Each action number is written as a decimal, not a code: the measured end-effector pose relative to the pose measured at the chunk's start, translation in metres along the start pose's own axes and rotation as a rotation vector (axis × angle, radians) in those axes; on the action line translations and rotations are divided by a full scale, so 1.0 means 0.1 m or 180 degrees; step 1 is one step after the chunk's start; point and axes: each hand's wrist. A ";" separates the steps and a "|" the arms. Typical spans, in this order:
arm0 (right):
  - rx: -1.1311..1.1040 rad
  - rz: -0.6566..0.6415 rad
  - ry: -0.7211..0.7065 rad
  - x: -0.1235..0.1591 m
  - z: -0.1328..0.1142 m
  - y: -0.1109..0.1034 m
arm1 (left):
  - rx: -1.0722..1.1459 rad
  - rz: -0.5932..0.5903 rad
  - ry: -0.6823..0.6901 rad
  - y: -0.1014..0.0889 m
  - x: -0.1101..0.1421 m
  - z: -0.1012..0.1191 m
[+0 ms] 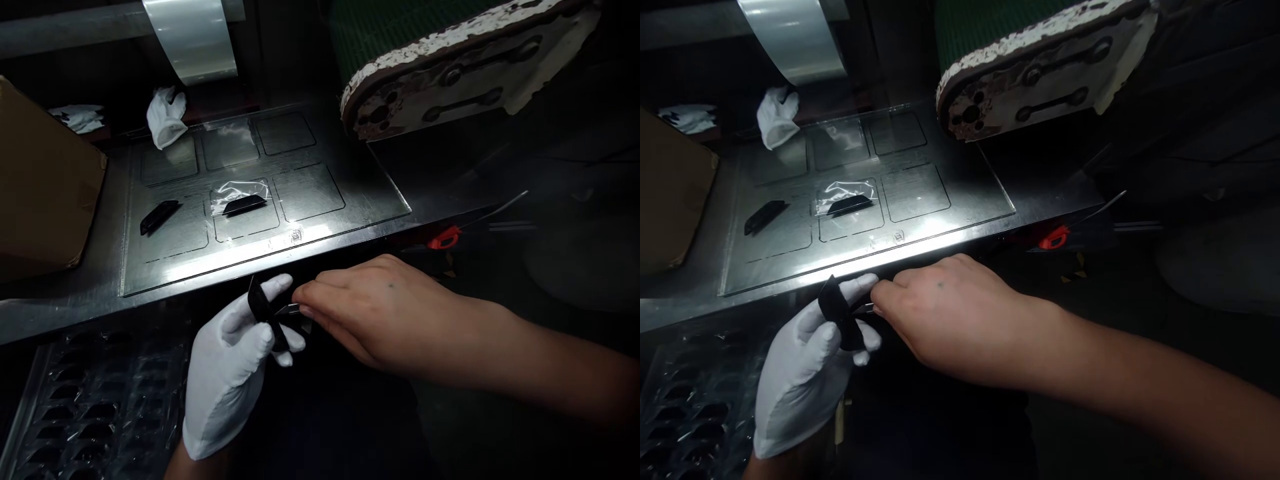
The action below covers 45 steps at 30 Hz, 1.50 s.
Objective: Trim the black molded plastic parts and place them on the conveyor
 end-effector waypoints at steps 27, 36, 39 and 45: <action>0.0513 -0.0201 -0.0111 0.03 0.01 0.03 | 0.0188 0.0469 -0.0094 0.01 -0.07 -0.02; 0.0447 -0.0308 -0.0161 0.04 0.05 0.05 | 0.0451 0.0517 -0.0073 0.03 -0.11 -0.02; 0.0409 -0.0314 -0.0110 0.07 0.02 0.06 | 0.0440 0.0578 -0.0116 0.05 -0.12 -0.03; -0.0431 0.0682 0.0050 0.05 0.38 0.04 | 0.0642 0.0546 0.0049 0.06 -0.19 -0.05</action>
Point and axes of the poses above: each hand's wrist, its own x-axis away from the middle knuckle, its own y-axis out of the palm, z = x × y, and after that the axes turned 4 degrees about -x, right-handed
